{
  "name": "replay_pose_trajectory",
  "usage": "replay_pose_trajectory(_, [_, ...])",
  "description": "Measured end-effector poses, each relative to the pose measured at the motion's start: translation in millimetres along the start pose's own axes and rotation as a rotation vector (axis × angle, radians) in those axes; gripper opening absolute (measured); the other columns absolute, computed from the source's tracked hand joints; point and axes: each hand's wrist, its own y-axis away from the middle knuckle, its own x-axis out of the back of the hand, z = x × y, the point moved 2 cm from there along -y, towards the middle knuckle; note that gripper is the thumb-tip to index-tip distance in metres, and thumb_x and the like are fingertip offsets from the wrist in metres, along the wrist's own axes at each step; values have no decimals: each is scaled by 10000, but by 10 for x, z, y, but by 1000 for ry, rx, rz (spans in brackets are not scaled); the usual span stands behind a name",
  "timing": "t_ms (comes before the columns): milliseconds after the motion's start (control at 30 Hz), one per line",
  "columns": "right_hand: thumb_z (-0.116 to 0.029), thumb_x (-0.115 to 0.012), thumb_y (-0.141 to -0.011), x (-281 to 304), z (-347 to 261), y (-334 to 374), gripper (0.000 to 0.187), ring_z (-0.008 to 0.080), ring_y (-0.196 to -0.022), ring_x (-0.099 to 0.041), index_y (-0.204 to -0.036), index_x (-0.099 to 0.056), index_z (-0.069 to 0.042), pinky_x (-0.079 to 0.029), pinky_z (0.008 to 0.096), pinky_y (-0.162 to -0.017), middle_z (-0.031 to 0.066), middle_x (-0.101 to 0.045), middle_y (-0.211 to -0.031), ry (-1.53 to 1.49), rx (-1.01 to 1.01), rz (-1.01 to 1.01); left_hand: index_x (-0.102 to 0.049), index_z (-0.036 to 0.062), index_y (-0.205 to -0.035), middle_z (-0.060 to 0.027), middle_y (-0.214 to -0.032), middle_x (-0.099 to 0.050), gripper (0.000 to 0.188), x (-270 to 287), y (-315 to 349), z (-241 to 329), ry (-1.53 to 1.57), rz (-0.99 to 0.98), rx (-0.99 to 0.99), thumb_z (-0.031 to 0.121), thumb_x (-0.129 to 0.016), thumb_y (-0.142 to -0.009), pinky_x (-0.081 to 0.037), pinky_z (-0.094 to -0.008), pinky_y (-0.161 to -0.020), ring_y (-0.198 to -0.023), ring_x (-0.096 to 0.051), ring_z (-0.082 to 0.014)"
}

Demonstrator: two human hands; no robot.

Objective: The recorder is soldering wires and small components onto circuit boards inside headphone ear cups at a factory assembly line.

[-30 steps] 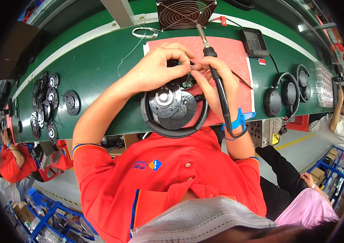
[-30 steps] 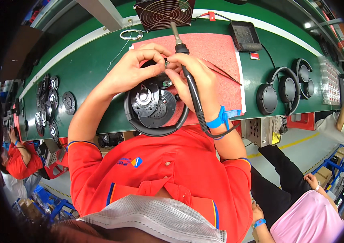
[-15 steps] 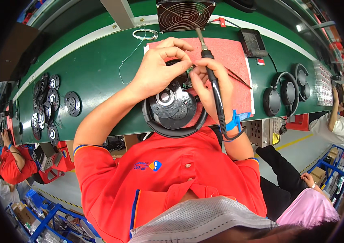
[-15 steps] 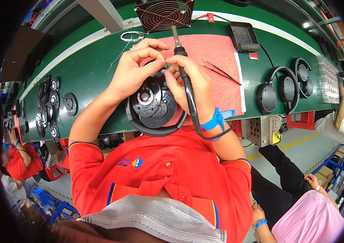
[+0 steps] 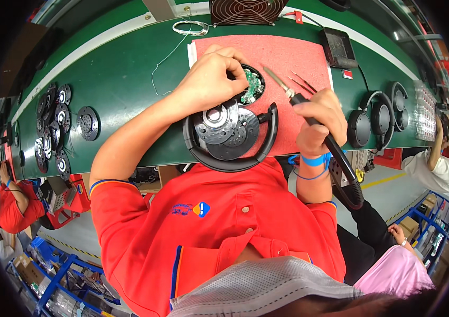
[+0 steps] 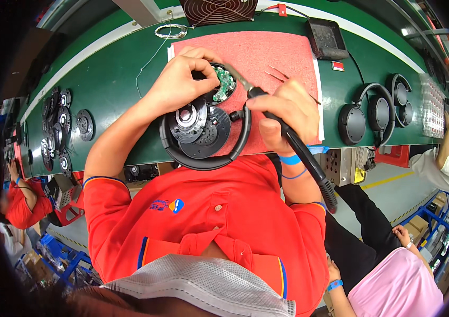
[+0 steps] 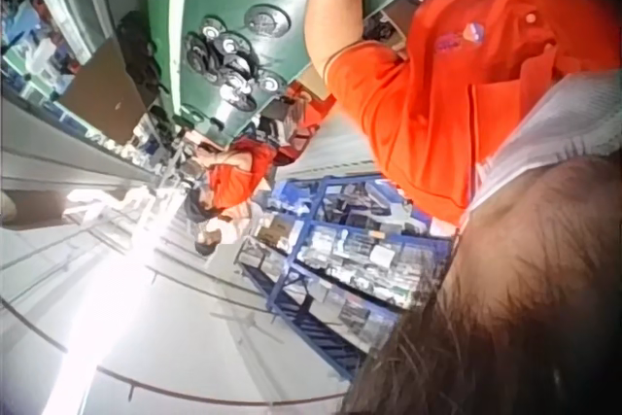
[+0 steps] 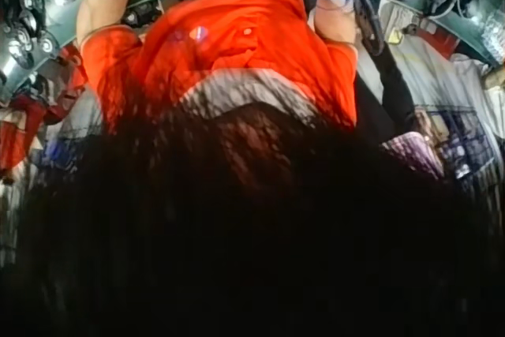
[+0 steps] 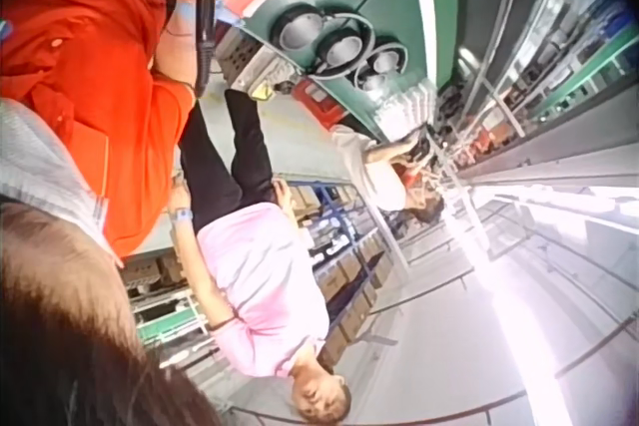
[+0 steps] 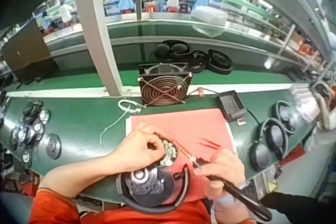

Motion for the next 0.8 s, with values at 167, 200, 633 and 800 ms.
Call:
replay_pose_trajectory(167, [-450, -421, -974, -15, -50, 54, 571, 160, -475, -412, -643, -599, -20, -278, 299, -463, 28, -456, -493, -39, -123, -32, -683, -4, -704, -102, -1014, -664, 112, -8, -3, 18, -7, -12, 35, 104, -664, -677, -429, -366, -917, -1037, -535, -295])
replay_pose_trajectory(200, [-436, -432, -973, -11, -44, 57, 557, 161, -475, -415, -644, -598, -19, -278, 299, -462, 33, -468, -497, -46, -136, -48, -683, -4, -704, -102, -1014, -664, 112, -6, 1, 17, -6, -11, 39, 104, -664, -677, -429, -366, -917, -1037, -535, -295])
replay_pose_trajectory(633, [-330, -473, -964, -55, -5, 59, 479, 159, -473, -420, -631, -591, -7, -292, 294, -453, 58, -563, -546, -38, -115, -106, -677, -23, -701, -118, -1011, -664, 125, 40, -17, 12, 45, -31, 52, 96, -656, -669, -450, -367, -884, -1012, -545, -297])
replay_pose_trajectory(800, [-322, -484, -958, -58, -6, 54, 467, 156, -476, -416, -637, -599, -4, -290, 293, -455, 50, -529, -527, -47, -125, -108, -679, -17, -691, -113, -1021, -665, 123, 48, -21, 17, 45, -68, 57, 100, -655, -665, -454, -363, -874, -1003, -545, -288])
